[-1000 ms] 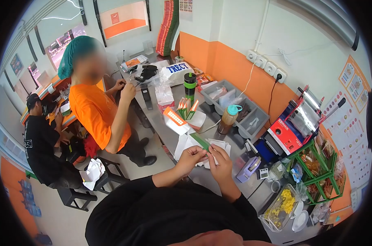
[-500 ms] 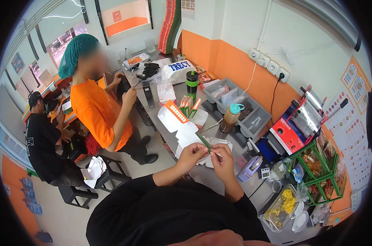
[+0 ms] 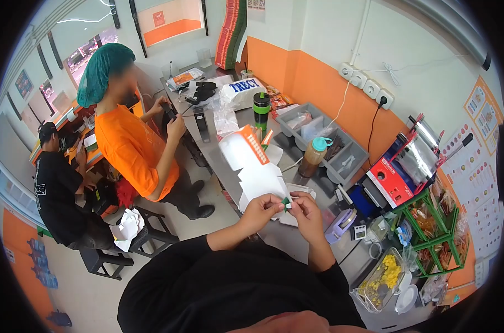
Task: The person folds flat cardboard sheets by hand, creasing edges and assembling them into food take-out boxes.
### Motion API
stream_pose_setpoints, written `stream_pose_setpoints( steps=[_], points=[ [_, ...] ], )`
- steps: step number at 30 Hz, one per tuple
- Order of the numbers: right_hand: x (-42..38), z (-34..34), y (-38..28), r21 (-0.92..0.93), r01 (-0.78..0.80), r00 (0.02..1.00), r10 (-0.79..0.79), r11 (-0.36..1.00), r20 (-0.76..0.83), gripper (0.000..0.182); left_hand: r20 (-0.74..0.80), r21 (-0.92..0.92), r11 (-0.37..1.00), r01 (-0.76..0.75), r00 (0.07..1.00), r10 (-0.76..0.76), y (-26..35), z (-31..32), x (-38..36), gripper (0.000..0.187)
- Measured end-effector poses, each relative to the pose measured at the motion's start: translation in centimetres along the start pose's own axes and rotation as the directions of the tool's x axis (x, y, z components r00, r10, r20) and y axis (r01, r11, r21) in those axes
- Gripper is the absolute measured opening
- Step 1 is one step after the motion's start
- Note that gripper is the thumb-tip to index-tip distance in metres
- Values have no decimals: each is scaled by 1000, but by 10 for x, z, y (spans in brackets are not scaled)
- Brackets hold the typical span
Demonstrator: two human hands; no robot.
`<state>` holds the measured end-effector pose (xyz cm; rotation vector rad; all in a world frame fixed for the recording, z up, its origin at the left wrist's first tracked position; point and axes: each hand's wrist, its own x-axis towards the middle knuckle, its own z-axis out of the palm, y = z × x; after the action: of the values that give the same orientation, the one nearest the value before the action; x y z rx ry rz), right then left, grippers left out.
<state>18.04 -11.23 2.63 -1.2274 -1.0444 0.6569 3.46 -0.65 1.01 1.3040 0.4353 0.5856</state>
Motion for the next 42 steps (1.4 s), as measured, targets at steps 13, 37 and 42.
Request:
stream_pose_setpoints(
  steps=[13, 37, 42],
  points=[
    [-4, 11, 4, 116, -14, 997, 23, 993, -69, 16, 8, -57, 998, -21, 1000, 22, -1, -6, 0, 14],
    [-3, 14, 3, 94, 130, 989, -122, 987, -82, 9, 70, -170, 985, -44, 996, 57, 14, -3, 3, 14],
    [-6, 15, 1, 97, 107, 994, -107, 989, -5, 11, 92, -133, 986, -100, 989, 113, 7, -4, 4, 14]
  ],
)
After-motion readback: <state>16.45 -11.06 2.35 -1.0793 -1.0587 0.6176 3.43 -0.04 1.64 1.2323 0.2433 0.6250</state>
